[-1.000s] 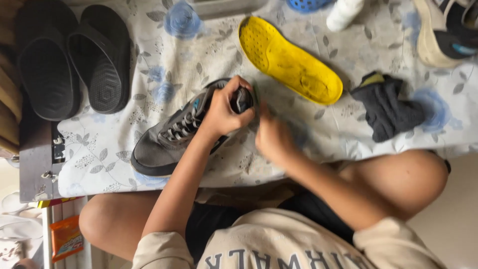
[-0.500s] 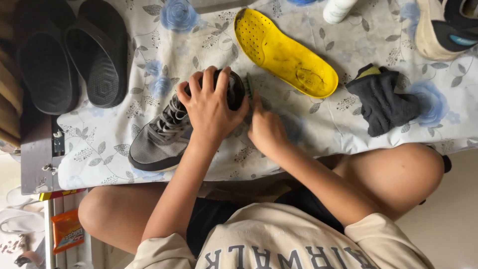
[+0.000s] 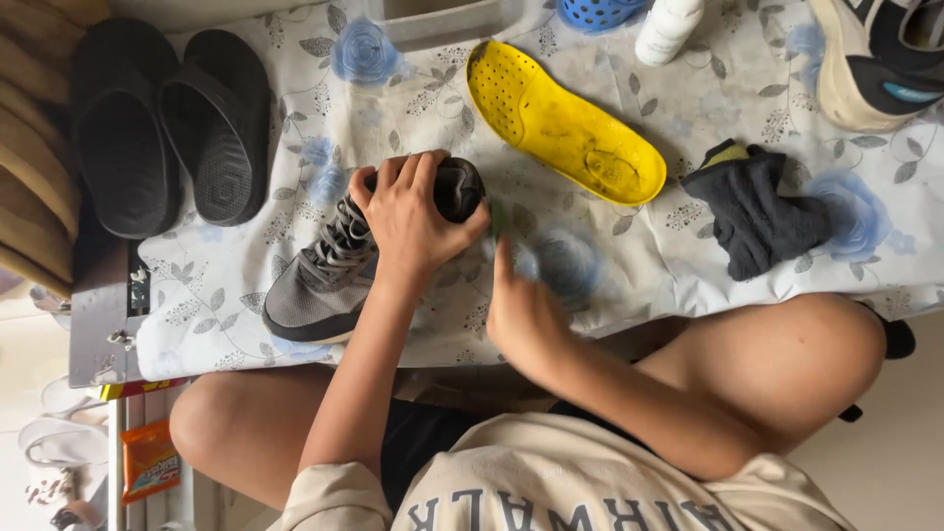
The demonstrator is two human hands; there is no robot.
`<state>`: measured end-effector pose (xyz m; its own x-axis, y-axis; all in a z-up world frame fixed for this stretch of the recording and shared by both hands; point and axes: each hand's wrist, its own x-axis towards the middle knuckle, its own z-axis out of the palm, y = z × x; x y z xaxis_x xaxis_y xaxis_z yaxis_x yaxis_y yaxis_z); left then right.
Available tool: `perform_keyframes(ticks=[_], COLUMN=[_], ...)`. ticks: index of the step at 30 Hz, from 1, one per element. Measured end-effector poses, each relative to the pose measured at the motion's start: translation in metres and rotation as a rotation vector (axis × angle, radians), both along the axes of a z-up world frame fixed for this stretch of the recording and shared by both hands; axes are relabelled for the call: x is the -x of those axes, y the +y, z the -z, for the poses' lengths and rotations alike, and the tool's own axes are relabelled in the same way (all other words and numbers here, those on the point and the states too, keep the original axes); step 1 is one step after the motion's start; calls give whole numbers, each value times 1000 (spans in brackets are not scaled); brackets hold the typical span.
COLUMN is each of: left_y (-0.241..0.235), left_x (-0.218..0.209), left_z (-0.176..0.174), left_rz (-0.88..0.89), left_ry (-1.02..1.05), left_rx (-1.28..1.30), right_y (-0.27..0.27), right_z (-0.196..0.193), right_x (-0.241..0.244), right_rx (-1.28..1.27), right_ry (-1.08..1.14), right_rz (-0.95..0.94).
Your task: The person scrubs a gray and black sneaker with a green brush, focusing on the sole and sides. They then wipe the shoe with a dark cloth and continue scrubbing the upper part of the shoe.
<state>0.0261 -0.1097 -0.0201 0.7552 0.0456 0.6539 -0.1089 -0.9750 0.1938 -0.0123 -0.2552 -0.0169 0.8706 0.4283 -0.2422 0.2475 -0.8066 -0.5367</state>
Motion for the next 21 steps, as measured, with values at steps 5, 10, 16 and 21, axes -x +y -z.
perform_keyframes(ticks=[5,10,16,21], left_y=[0,19,24,7], left_x=[2,30,67,78], left_z=[-2,-48,-60,-58], left_rz=[53,171,275,222], left_ry=[-44,-37,-182,-337], left_rx=[-8,162,317,133], right_y=[-9,-65,-75,-33], right_z=[26,-2,-43,-19], right_x=[32,1,22,54], right_rx=[-75,-243,-462,-169], right_ry=[39,-21,-447,-785], right_rz=[-271,-282,-27,-35])
